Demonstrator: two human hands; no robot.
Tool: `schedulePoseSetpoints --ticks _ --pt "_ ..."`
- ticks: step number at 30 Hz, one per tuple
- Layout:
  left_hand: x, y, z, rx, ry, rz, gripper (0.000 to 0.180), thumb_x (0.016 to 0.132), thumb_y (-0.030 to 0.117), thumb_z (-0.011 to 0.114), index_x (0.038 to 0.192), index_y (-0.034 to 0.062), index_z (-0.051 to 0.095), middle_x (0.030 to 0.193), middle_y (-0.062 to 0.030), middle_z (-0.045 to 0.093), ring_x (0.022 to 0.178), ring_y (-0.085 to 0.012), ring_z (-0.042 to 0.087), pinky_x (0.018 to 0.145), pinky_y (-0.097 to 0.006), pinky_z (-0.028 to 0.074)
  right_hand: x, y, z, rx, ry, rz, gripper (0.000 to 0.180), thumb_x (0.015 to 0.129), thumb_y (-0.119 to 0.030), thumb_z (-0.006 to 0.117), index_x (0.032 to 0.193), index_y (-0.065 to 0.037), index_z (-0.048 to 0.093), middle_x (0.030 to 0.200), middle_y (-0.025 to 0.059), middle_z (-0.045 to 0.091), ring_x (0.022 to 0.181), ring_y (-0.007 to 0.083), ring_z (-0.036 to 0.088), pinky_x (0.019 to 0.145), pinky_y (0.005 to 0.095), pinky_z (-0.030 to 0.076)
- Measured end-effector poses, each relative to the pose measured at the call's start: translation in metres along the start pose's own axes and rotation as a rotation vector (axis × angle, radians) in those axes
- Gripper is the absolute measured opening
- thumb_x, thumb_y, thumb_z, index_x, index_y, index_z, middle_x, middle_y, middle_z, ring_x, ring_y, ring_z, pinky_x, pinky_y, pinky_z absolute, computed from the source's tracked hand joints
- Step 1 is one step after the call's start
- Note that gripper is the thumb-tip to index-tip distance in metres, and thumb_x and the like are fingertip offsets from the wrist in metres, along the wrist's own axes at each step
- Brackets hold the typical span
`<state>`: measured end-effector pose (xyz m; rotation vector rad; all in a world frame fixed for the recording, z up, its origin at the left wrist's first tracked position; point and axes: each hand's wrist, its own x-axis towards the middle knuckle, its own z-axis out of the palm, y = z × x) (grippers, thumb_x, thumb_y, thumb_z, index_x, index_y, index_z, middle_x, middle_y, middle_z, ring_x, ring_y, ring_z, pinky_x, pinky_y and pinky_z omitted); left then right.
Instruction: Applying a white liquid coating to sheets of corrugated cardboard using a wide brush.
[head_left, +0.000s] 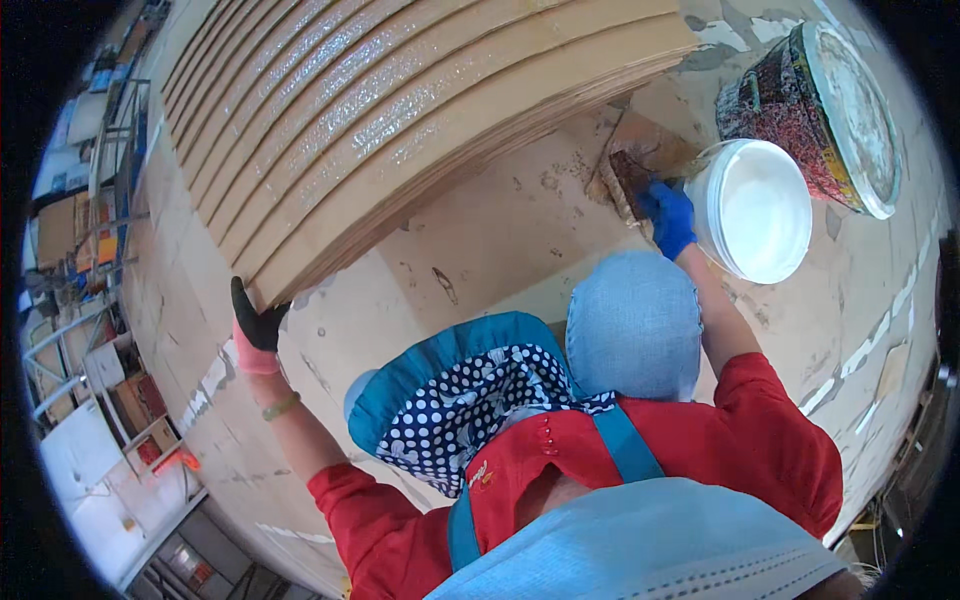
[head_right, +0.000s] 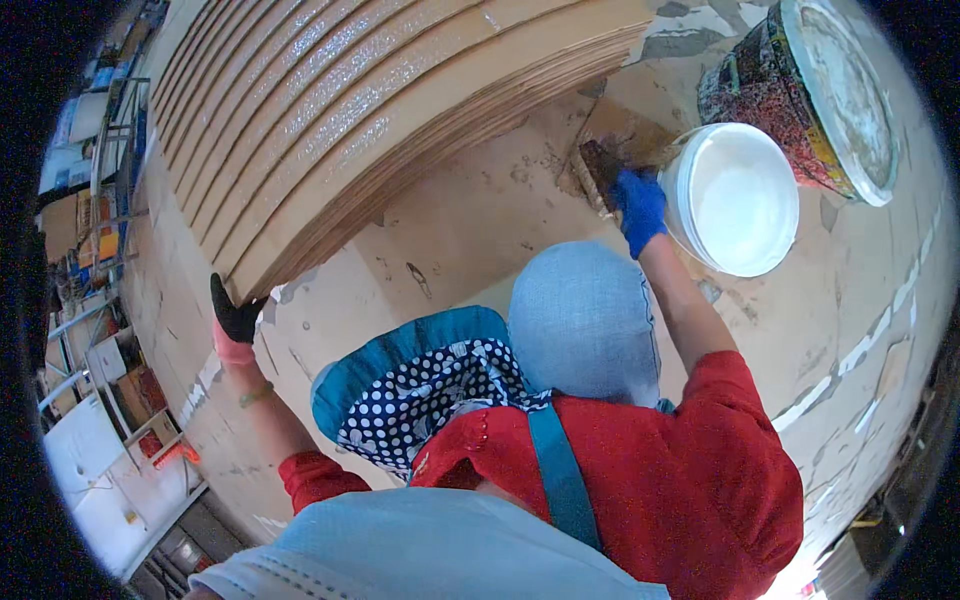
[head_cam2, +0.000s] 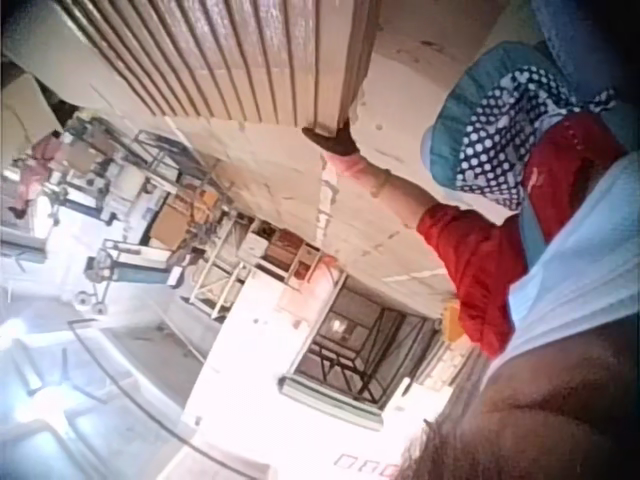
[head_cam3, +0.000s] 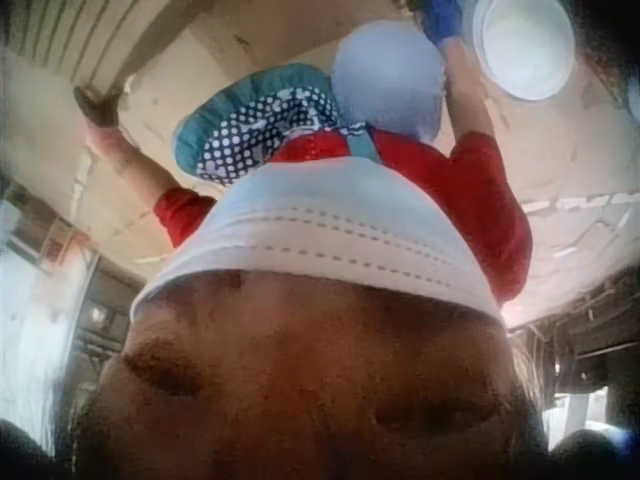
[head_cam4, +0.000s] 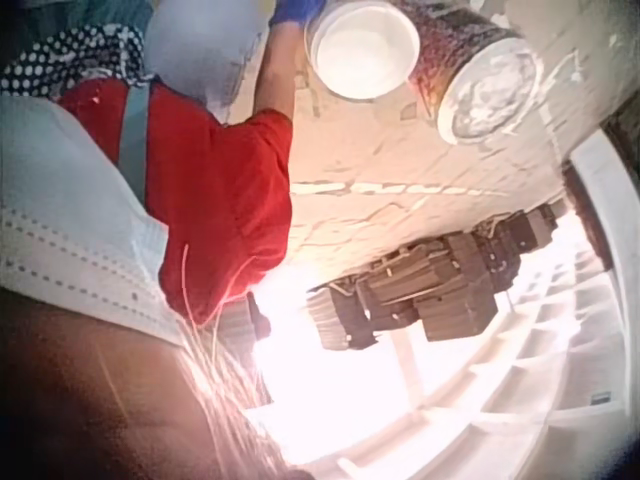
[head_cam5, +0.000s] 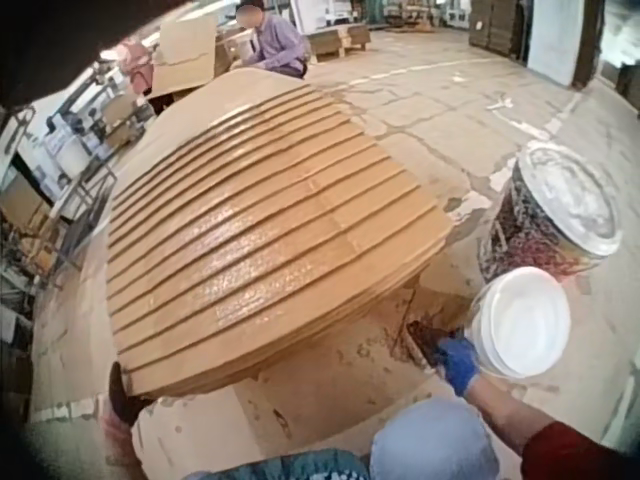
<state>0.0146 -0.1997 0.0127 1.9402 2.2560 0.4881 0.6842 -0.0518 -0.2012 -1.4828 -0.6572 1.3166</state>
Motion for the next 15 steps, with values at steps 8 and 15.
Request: schedulePoseSetpoints --ticks 8,15 --pt "0.024 0.031 0.007 -1.708 -0.041 -0.568 0.066 0.093 0.041 0.052 0.142 0.0052 0.028 0.135 -0.0141 0.045 0.123 -0.0287 0.046 0.104 -0.044 0.037 -0.071 -0.122 0.038 -0.233 -0.046 -0.356 0.033 0.093 -0.015 0.054 0.122 0.001 0.056 0.111 0.0103 0.061 0.09 0.0165 0.06 0.075 0.0293 0.05" --pt "0.035 0.035 0.003 -1.46 0.108 -0.618 0.067 0.095 0.054 0.038 0.141 0.0072 0.032 0.135 -0.0126 0.046 0.122 -0.0276 0.046 0.106 -0.042 0.034 0.058 -0.251 0.105 0.265 0.028 -1.083 0.047 0.092 -0.041 0.05 0.116 -0.002 0.06 0.108 0.0139 0.066 0.094 0.0215 0.064 0.086 0.0323 0.048"
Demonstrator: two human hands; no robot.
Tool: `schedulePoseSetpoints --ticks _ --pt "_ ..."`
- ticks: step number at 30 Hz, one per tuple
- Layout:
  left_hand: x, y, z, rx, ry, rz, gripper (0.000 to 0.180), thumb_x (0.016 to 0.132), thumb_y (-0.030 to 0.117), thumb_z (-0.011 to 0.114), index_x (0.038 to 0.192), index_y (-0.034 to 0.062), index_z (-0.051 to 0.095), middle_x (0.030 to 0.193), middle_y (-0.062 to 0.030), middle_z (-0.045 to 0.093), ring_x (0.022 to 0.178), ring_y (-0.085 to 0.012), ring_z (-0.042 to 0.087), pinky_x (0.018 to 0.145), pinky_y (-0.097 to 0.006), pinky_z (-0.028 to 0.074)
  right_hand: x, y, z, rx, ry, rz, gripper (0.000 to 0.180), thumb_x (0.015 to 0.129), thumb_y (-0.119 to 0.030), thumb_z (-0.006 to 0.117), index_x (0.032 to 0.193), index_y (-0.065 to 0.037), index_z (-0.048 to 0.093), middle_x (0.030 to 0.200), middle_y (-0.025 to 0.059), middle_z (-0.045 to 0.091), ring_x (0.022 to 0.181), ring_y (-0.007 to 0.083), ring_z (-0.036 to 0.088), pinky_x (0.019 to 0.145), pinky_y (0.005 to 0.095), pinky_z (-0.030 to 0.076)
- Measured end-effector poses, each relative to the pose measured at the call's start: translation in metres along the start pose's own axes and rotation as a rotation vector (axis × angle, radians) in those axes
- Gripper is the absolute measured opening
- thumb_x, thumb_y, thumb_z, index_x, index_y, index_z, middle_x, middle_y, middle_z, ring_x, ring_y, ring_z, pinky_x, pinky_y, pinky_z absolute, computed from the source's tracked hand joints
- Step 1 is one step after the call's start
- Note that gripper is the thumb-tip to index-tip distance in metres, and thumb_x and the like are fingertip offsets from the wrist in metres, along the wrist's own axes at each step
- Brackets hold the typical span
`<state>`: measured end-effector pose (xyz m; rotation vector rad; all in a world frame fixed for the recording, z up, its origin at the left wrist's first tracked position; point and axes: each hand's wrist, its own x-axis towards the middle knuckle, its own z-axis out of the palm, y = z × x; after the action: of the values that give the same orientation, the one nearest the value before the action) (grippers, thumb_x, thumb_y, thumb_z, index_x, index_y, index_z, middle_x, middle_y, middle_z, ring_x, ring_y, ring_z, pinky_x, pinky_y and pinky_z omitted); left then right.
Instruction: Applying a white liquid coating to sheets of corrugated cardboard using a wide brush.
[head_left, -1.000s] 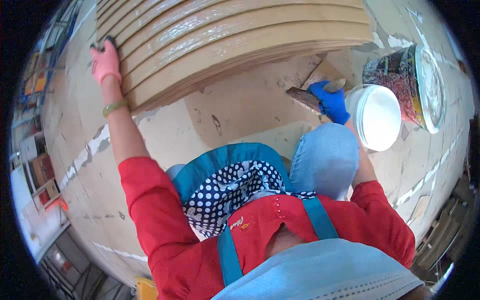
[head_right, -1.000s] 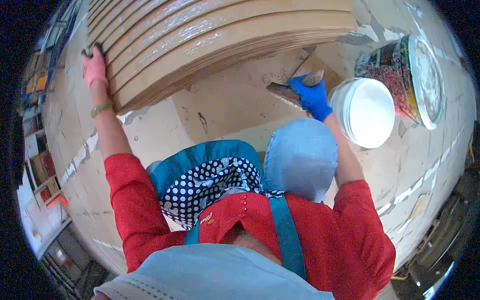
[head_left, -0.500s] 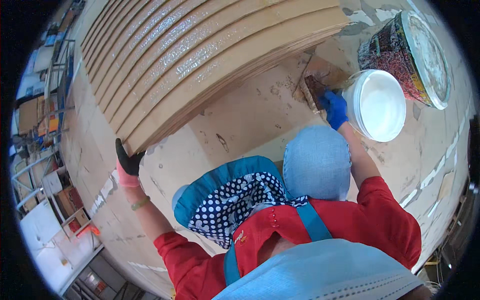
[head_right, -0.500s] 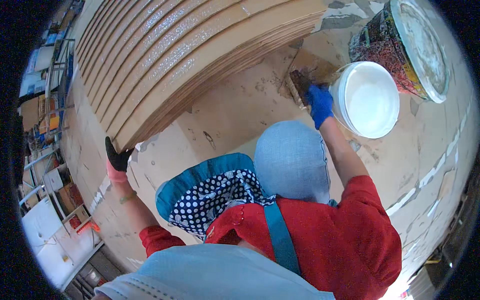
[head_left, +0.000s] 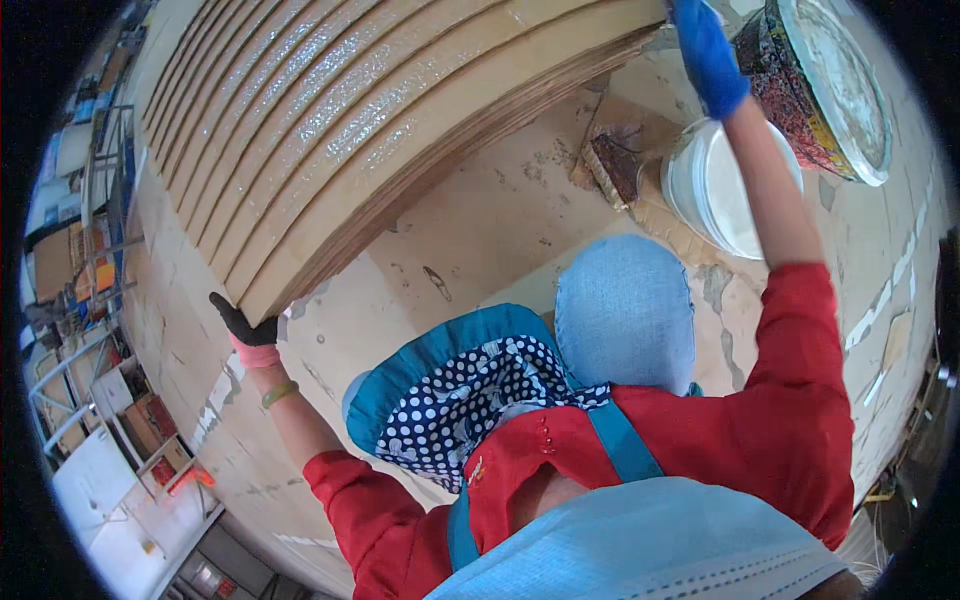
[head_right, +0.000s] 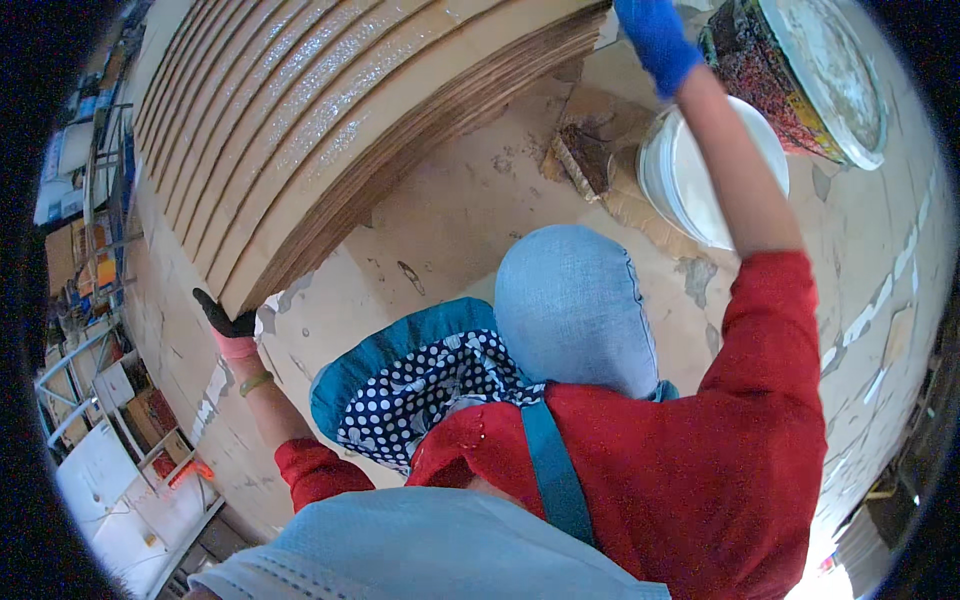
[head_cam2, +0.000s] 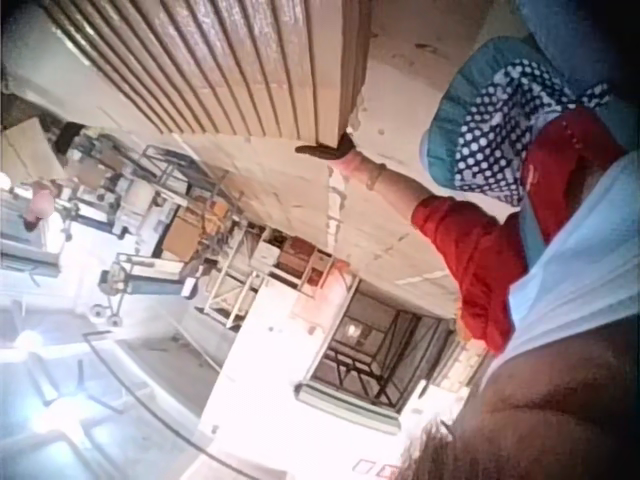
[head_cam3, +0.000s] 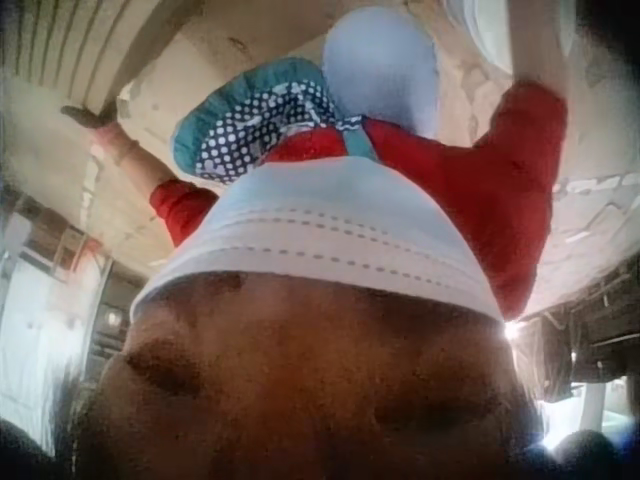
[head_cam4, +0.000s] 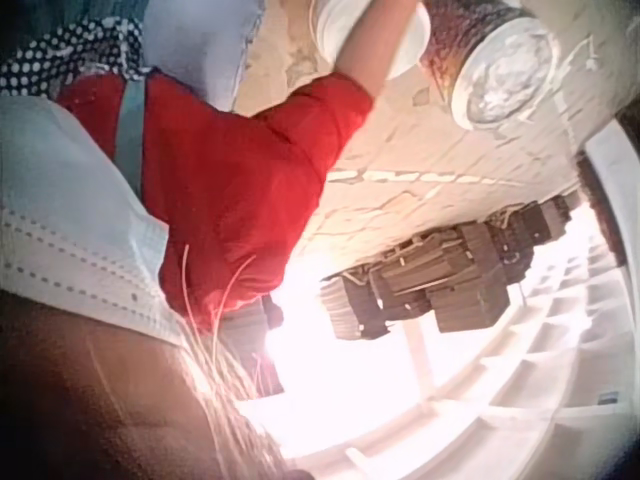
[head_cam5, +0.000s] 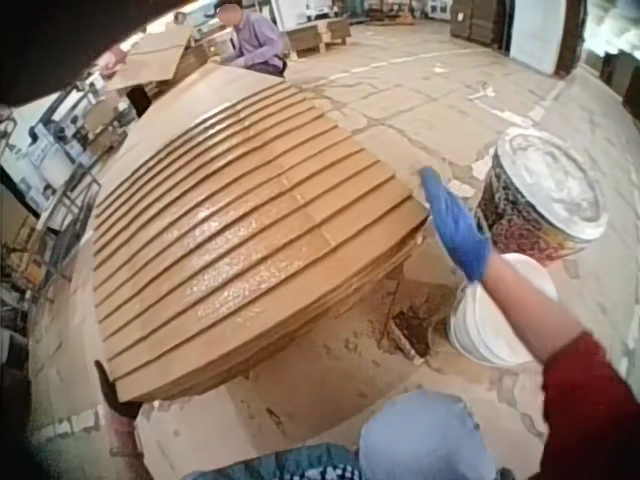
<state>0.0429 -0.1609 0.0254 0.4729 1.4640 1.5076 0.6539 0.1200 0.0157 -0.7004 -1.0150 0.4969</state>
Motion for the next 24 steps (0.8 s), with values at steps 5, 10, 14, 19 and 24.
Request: schedulePoseSetpoints --ticks 5,10,14,19,24 --pt "0.001 0.0 -0.001 0.096 0.045 0.046 0.069 0.094 0.056 0.039 0.14 0.0047 0.033 0.133 -0.0141 0.047 0.116 -0.0276 0.052 0.101 -0.038 0.041 0.046 -0.02 0.031 -0.162 -0.711 0.958 0.083 0.09 -0.069 0.025 0.128 0.0 0.051 0.116 0.0112 0.063 0.103 0.0176 0.061 0.094 0.028 0.044" --pt "-0.015 0.005 0.035 0.156 0.037 0.112 0.065 0.095 0.051 0.041 0.138 0.0024 0.037 0.134 -0.0126 0.047 0.118 -0.0248 0.05 0.098 -0.038 0.044 0.045 0.013 0.015 -0.614 -0.681 0.48 0.074 0.095 -0.058 0.026 0.136 0.001 0.042 0.137 0.0161 0.046 0.127 0.0244 0.043 0.109 0.0323 0.028" --pt "0.004 -0.004 0.018 0.139 0.04 0.126 0.065 0.094 0.052 0.044 0.137 0.0026 0.039 0.133 -0.0116 0.048 0.119 -0.0234 0.05 0.097 -0.038 0.044 0.042 0.056 -0.023 -0.829 -0.896 0.067 0.051 0.1 -0.028 0.023 0.145 -0.004 0.027 0.148 0.0161 0.031 0.137 0.0271 0.029 0.114 0.0351 0.018" --pt "-0.003 0.009 -0.036 0.316 0.34 0.111 0.069 0.088 0.058 0.051 0.126 0.0003 0.051 0.112 -0.0105 0.06 0.093 -0.0197 0.062 0.079 -0.034 0.051 0.045 -0.007 0.012 -0.51 -0.972 0.495 0.051 0.099 -0.04 0.035 0.113 0.001 0.062 0.104 0.0141 0.067 0.096 0.0231 0.062 0.092 0.0349 0.045" --pt "-0.048 0.023 0.007 0.648 0.386 -0.136 0.071 0.084 0.06 0.055 0.118 -0.0025 0.056 0.094 -0.0147 0.065 0.071 -0.0216 0.064 0.062 -0.031 0.052 0.033 -0.065 0.013 -1.164 -0.794 0.304 0.056 0.091 -0.053 0.046 0.081 -0.004 0.069 0.064 0.0168 0.062 0.062 0.022 0.062 0.067 0.0379 0.05"
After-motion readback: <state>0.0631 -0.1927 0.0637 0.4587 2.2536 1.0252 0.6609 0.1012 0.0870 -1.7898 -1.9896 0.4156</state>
